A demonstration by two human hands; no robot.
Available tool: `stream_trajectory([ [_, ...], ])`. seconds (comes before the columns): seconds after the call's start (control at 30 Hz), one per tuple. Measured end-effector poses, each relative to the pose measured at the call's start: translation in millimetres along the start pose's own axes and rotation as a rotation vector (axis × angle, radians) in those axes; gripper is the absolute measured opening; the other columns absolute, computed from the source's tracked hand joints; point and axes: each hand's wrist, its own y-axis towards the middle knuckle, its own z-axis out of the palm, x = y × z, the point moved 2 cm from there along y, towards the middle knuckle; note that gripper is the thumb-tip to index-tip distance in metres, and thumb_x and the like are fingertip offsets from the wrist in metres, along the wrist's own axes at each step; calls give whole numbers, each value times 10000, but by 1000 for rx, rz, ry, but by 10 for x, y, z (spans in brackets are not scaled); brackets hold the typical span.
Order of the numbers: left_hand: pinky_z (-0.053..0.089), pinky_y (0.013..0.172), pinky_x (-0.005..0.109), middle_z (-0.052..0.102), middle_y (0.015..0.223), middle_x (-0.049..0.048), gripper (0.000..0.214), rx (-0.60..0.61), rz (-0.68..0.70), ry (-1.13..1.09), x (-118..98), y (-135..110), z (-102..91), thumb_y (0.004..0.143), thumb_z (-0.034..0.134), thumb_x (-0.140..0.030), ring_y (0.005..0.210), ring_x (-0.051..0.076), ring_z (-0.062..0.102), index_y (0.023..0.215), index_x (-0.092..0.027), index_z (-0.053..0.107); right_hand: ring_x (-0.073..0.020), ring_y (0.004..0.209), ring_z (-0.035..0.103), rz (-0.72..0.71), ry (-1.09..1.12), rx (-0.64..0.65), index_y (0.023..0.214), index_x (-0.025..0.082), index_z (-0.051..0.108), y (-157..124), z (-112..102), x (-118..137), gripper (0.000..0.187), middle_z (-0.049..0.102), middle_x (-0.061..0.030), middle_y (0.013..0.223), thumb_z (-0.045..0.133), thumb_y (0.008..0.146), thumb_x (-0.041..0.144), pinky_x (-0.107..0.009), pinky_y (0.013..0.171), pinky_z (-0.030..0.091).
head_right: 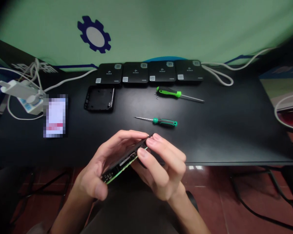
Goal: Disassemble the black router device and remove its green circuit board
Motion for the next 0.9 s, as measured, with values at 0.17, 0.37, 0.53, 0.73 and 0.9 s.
stream_trajectory([
  [0.17,527,1275,523,688,1597,164,945,-8,-28,-32,-53,9,-57,826,991,-717,1454,409,672,1598,-255,699,-318,1248,790,-64,56,52,1439,177,701,223,-40,14,474,739,-126,1323,870,1003,257,-499,1038,716],
  [0.37,646,1048,420,729,1493,162,909,-18,-38,-112,2,24,-126,854,949,-675,1207,339,774,1604,-239,679,-350,1259,778,-51,62,129,1536,212,678,249,-36,5,671,762,-135,1366,957,934,316,-538,1045,699],
  [0.53,650,1023,427,745,1462,178,901,-47,-67,-135,-22,-3,-109,857,936,-653,1212,356,779,1597,-211,671,-337,1251,778,-34,78,155,1528,234,660,272,-15,15,645,750,-118,1355,939,953,326,-537,1033,694],
  [0.73,636,1032,365,758,1426,154,846,-47,-44,-169,-16,0,-100,878,937,-611,1186,298,769,1584,-209,701,-335,1263,763,-42,94,166,1474,186,666,277,-12,23,632,729,-138,1353,963,933,318,-516,1033,690],
  [0.9,651,951,384,766,1361,145,879,-56,-36,-147,39,-8,-141,867,926,-660,1115,305,768,1595,-234,679,-367,1369,705,-36,106,234,1561,160,624,260,-7,30,711,669,-183,1454,934,923,202,-564,1070,689],
])
